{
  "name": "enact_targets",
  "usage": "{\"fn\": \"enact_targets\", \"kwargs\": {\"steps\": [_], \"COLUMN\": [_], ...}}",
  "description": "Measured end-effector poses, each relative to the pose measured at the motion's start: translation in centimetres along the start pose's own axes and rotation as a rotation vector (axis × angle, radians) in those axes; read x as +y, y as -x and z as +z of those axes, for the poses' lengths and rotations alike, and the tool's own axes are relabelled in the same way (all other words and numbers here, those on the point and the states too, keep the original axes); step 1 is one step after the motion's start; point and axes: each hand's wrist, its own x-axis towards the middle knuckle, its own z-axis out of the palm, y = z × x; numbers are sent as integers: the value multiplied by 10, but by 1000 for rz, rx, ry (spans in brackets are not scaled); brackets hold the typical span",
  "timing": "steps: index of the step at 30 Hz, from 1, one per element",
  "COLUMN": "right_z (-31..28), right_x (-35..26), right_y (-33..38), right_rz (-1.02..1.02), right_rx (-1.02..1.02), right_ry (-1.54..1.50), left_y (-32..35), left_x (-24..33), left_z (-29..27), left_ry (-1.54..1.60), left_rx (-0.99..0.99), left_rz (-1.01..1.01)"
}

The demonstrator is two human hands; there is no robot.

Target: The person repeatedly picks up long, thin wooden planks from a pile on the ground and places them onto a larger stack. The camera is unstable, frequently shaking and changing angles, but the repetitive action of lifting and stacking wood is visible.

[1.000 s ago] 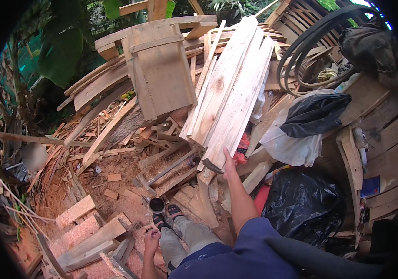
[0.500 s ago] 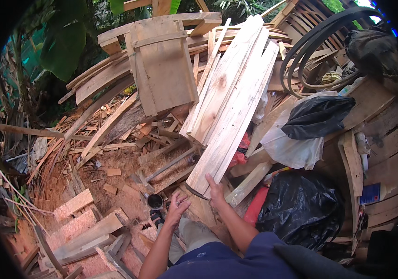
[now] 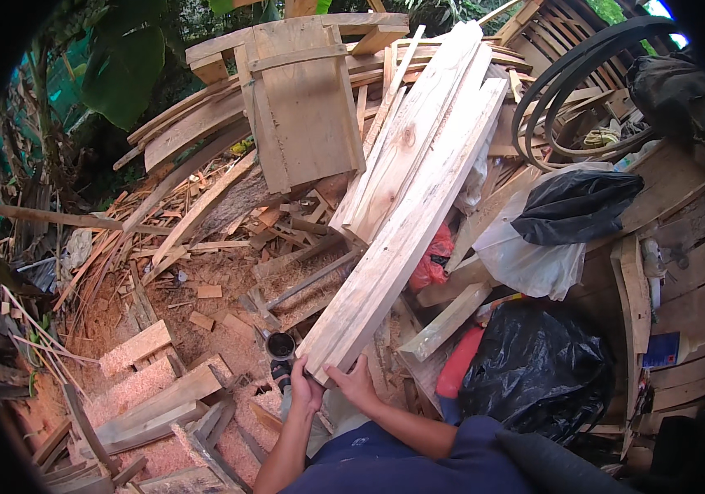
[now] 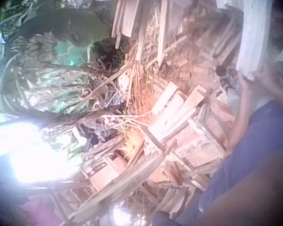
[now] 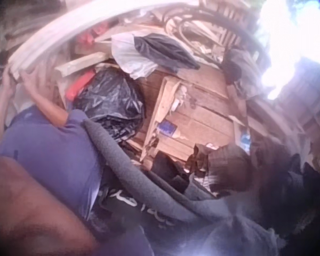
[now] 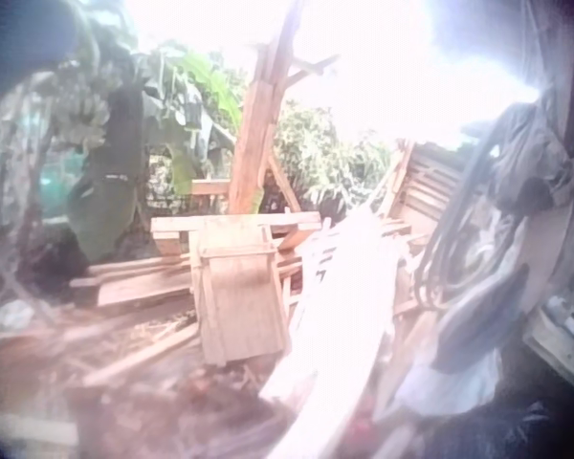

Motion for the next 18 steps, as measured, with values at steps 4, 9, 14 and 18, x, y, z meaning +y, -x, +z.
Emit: {"fn": "enact_targets", "kwargs": {"steps": [4, 9, 14, 18], "right_z": [-2, -26, -57, -129], "right_x": [-11, -6, -44, -29], "right_y": [8, -20, -69, -151], "right_rz": [-18, 163, 139, 18], "right_rx": [-252, -294, 22, 170], "right_ry": [249, 173, -106, -259], "left_y": [-8, -1, 11, 16], "left_x": [15, 22, 24, -5], "left_z": [-24, -18, -10, -39], "left_ry": [-53, -72, -9, 18], "left_rx": [60, 113, 113, 144], "left_rz": [-18, -34, -2, 74]}}
